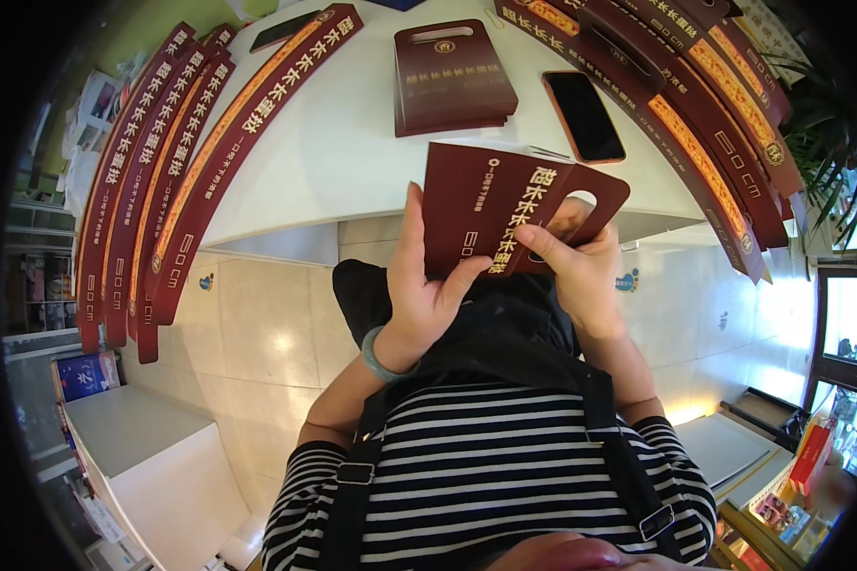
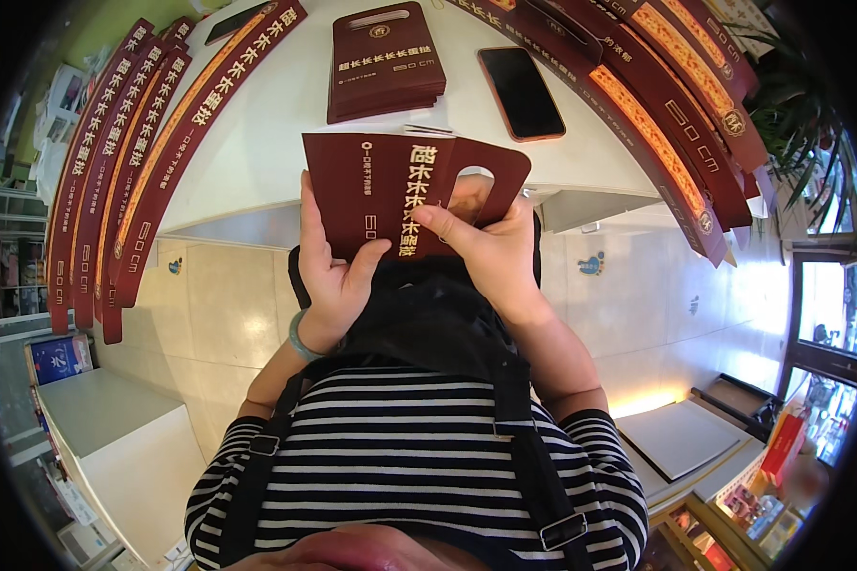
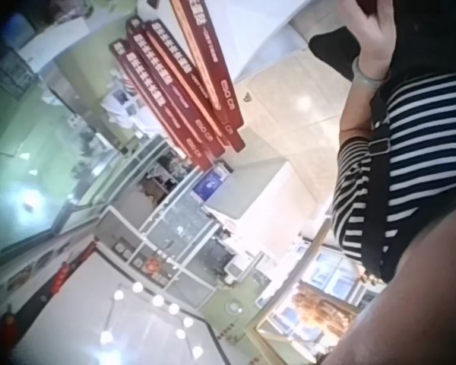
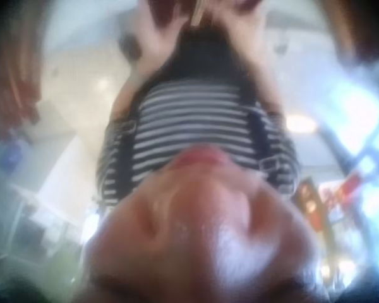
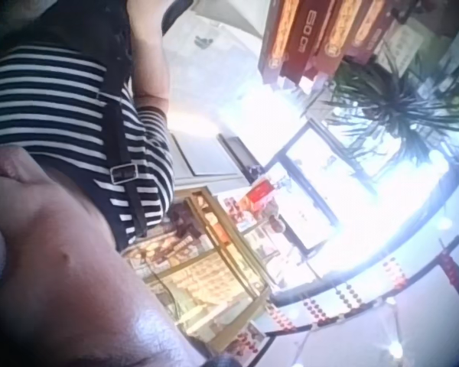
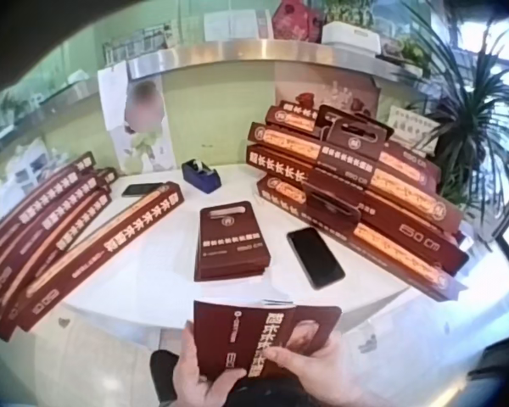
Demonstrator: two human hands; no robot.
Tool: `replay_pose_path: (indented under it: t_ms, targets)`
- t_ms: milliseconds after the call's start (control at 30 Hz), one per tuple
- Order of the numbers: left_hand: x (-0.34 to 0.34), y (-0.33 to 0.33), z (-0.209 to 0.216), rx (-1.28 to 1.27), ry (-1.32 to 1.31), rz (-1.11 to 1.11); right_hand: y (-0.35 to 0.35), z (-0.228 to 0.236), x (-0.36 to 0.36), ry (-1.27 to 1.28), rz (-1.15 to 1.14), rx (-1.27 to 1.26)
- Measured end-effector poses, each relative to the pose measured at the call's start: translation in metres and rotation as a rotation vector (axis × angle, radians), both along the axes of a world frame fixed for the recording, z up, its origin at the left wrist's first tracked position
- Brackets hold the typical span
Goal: The person repeatedly folds flat maroon cardboard pieces into box shapes, then inserts a long rectangular package into each box. The person handles the pieces one at a time, folds the flaps, and places the finished boxes on the counter.
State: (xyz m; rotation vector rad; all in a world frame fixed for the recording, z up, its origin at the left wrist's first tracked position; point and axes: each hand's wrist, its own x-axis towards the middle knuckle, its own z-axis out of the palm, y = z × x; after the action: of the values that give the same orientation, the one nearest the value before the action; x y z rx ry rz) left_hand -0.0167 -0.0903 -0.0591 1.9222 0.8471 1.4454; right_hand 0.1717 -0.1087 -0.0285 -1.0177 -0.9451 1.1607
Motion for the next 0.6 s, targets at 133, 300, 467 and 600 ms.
replay_pose_path:
  t_ms: [133, 300, 467, 600]
  targets:
    - [-0.004, 0.003, -0.002, -0.132, -0.100, -0.138, -0.001, -0.002, 0.001, 0.005, 0.060, 0.020]
    - [-0.003, 0.001, -0.018, -0.361, -0.264, -0.282, -0.001, 0.006, -0.004, 0.012, 0.148, 0.030]
    - [-0.009, -0.001, -0.030, -0.292, -0.093, -0.269, 0.001, 0.004, -0.006, 0.018, 0.159, 0.084]
    - [-0.005, -0.001, -0.027, -0.076, -0.044, -0.178, 0.001, -0.004, -0.005, 0.039, 0.164, 0.102]
